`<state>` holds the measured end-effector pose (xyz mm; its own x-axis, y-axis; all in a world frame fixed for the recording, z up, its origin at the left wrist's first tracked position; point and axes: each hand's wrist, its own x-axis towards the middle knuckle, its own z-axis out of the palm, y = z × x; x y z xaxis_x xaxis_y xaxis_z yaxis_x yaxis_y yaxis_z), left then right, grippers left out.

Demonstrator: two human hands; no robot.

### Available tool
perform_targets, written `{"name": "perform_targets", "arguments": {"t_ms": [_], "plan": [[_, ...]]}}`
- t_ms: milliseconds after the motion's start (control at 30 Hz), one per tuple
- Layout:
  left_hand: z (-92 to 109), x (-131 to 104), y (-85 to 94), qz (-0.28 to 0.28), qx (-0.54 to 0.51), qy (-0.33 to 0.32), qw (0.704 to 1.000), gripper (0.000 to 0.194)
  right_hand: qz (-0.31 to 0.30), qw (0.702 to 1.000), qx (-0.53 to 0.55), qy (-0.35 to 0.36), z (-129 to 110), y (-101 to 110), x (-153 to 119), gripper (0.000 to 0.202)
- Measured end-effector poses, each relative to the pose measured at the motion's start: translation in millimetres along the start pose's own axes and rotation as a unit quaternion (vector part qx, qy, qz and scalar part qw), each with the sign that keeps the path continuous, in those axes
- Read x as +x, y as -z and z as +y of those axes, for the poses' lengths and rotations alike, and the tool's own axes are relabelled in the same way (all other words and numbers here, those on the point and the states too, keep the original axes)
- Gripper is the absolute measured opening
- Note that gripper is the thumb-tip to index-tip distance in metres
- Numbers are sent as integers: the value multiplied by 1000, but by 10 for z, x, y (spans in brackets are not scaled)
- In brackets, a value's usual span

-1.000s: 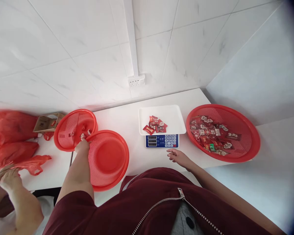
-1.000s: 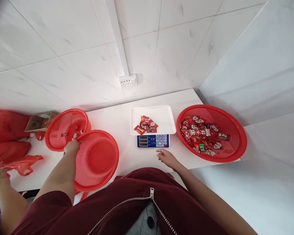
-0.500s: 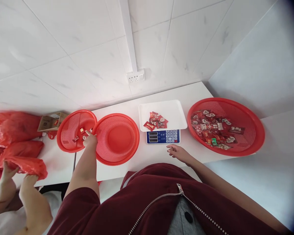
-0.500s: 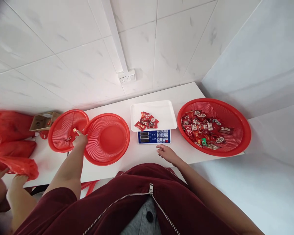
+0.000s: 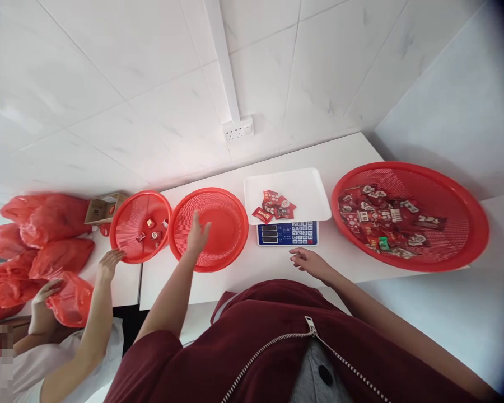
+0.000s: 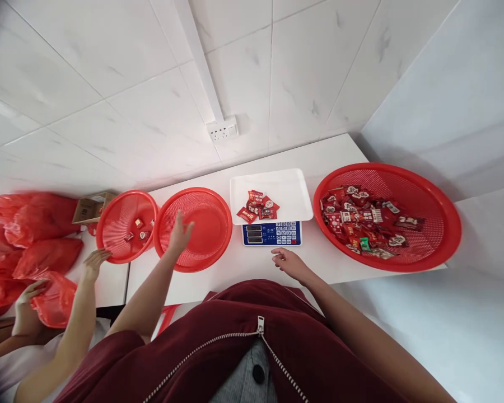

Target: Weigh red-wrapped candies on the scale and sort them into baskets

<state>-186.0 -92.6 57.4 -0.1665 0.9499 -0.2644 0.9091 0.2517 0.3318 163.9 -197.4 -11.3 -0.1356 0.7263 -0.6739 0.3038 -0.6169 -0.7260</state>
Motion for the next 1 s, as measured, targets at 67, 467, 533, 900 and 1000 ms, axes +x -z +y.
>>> {"name": "perform_targets", "arguments": {"t_ms": [67, 467, 533, 900, 1000], "plan": [[229, -173, -207, -82, -55, -101, 990, 77, -4, 1000, 2, 2, -16, 5, 14, 30], [952, -57, -668, -58, 60, -215, 973, 62, -5, 1000, 1, -3, 26, 181, 64, 31], [1134, 70, -718, -24, 74, -215, 974, 49, -10, 1000, 2, 0, 41, 201, 79, 31], [1463, 410, -837, -38, 138, -196, 970, 27, -4, 1000, 17, 5, -35, 265, 114, 29], [1396, 390, -838, -23, 145, -202, 968, 26, -10, 1000, 15, 17, -76, 218, 144, 30]]}}
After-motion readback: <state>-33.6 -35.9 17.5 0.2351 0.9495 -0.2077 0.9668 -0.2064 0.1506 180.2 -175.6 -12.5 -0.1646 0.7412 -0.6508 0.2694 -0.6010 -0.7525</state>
